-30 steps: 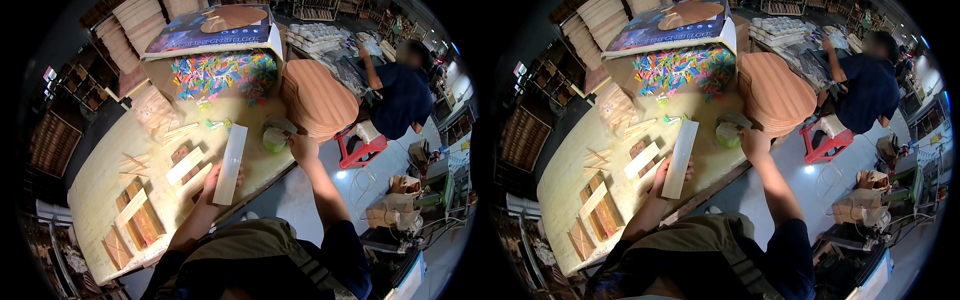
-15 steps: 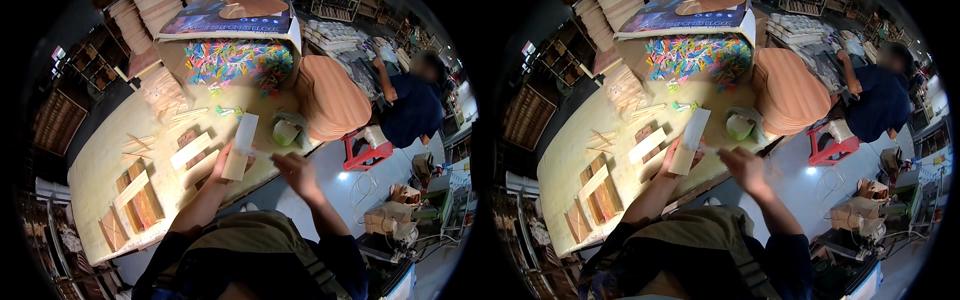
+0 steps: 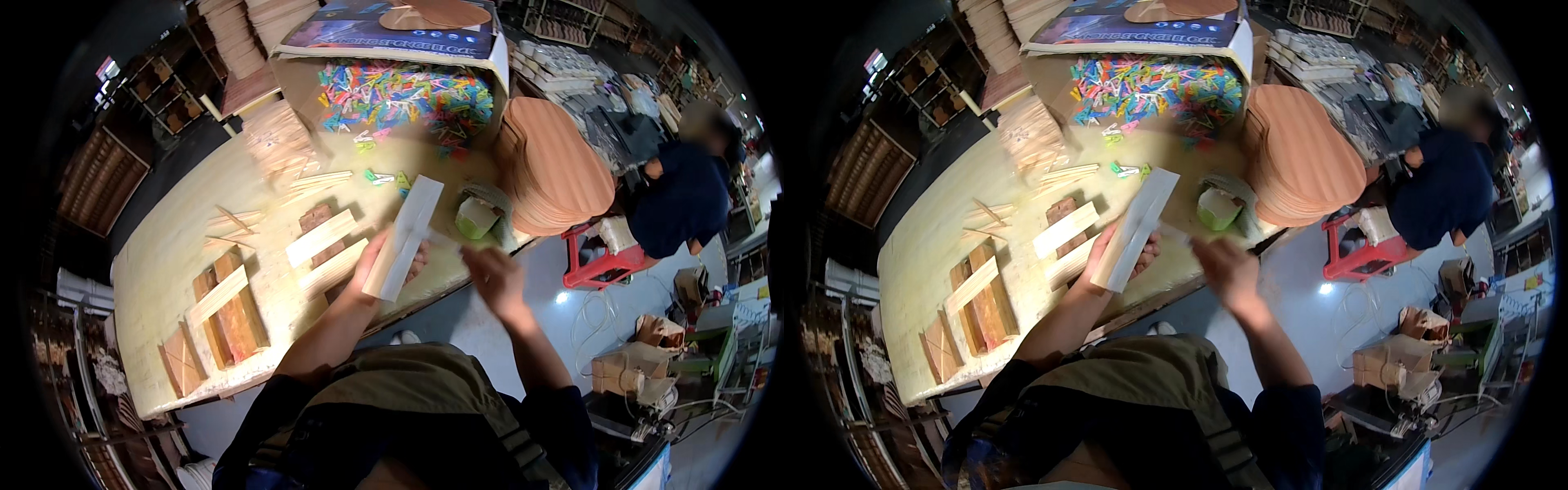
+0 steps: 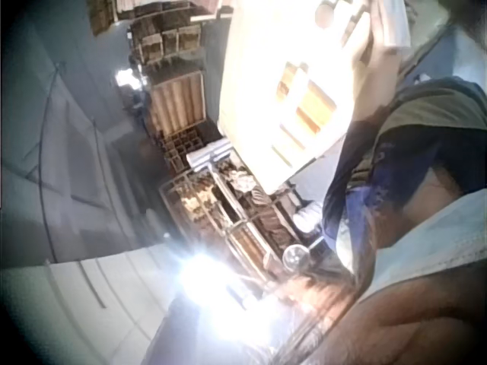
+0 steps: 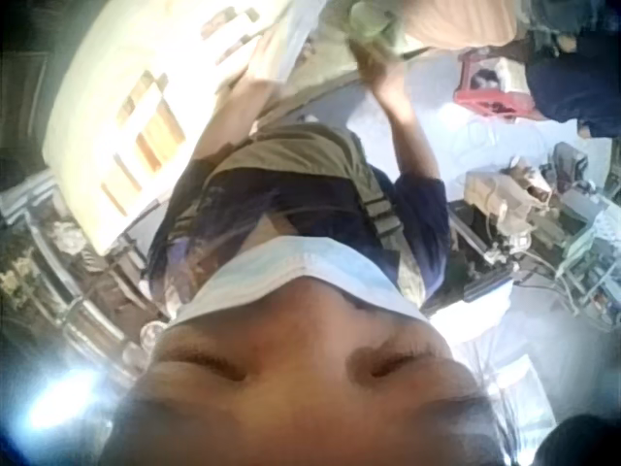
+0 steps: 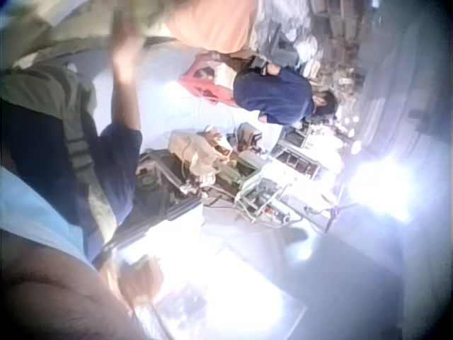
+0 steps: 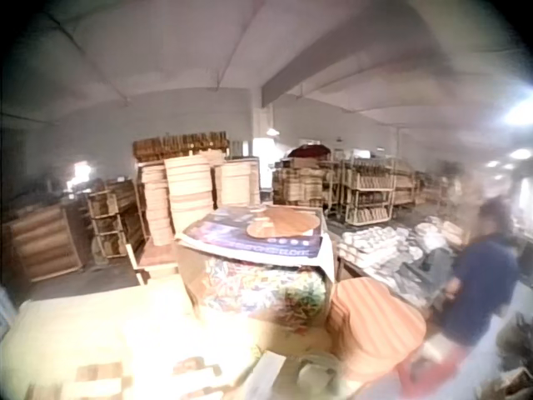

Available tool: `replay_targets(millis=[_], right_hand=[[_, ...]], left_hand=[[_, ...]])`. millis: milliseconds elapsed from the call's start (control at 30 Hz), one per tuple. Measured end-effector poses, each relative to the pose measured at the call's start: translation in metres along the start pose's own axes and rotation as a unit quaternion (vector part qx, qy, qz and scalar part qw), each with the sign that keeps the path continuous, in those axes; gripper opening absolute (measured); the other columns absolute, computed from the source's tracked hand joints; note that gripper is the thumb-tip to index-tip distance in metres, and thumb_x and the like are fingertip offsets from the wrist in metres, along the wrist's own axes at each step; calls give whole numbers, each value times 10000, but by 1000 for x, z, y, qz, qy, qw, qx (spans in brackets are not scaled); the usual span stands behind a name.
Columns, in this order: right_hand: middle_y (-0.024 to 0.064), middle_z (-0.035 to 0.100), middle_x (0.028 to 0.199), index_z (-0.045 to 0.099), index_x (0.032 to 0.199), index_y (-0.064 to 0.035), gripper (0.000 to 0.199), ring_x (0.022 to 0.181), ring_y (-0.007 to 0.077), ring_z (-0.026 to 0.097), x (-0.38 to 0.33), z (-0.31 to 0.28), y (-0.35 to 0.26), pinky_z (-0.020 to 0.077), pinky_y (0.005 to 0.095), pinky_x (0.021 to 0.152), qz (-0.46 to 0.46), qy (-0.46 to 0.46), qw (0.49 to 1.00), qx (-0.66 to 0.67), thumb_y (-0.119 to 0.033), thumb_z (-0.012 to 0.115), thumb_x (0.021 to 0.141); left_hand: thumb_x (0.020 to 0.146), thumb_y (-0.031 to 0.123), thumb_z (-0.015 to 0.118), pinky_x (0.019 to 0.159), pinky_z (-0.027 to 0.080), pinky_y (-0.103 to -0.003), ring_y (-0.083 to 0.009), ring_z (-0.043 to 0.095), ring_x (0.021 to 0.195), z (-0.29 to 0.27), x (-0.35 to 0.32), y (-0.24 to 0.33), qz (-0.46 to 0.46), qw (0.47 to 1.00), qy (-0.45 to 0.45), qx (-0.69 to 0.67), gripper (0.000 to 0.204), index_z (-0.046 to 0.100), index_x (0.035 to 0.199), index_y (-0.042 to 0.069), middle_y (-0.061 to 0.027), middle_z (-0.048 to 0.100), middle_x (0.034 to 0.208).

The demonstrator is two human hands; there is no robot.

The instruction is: The person arranges thin wooden sticks into a rectangular frame on a workbench. They then pick up a larger rectangular wooden block and apply a white substance to its surface using a brush. The person continues to handle and stack the wooden components on the table.

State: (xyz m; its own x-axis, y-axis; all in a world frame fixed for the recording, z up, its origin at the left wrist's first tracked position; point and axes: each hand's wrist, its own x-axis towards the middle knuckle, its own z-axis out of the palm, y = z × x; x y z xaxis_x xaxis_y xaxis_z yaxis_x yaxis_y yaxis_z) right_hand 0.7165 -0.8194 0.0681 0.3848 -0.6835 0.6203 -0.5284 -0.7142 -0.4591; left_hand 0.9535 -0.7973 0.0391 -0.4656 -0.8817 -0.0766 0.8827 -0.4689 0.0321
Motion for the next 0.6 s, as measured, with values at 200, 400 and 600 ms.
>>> replay_targets(millis=[200,400,600], right_hand=[[65,601,735,705,1024,-93,270,603,199,602,-12,-10,-37,482,315,508,-78,-97,984,131,-38,704,760],[106,581,695,695,981,-55,166,566,239,586,29,4,3,460,320,515,75,32,995,52,-74,695,816],[103,584,697,692,948,-61,143,553,243,571,-3,19,-14,462,343,510,4,-3,1000,27,-95,703,809]], left_hand=[[926,296,521,691,462,-277,-221,501,872,-5,-5,15,26,999,-1,-21,496,444,1219,-96,-124,533,984],[926,295,522,685,454,-260,-214,483,817,11,-2,0,16,999,35,24,471,468,1191,-91,-109,536,960],[929,319,537,674,470,-272,-187,516,828,13,-9,2,24,999,23,9,463,484,1175,-70,-116,543,956]])
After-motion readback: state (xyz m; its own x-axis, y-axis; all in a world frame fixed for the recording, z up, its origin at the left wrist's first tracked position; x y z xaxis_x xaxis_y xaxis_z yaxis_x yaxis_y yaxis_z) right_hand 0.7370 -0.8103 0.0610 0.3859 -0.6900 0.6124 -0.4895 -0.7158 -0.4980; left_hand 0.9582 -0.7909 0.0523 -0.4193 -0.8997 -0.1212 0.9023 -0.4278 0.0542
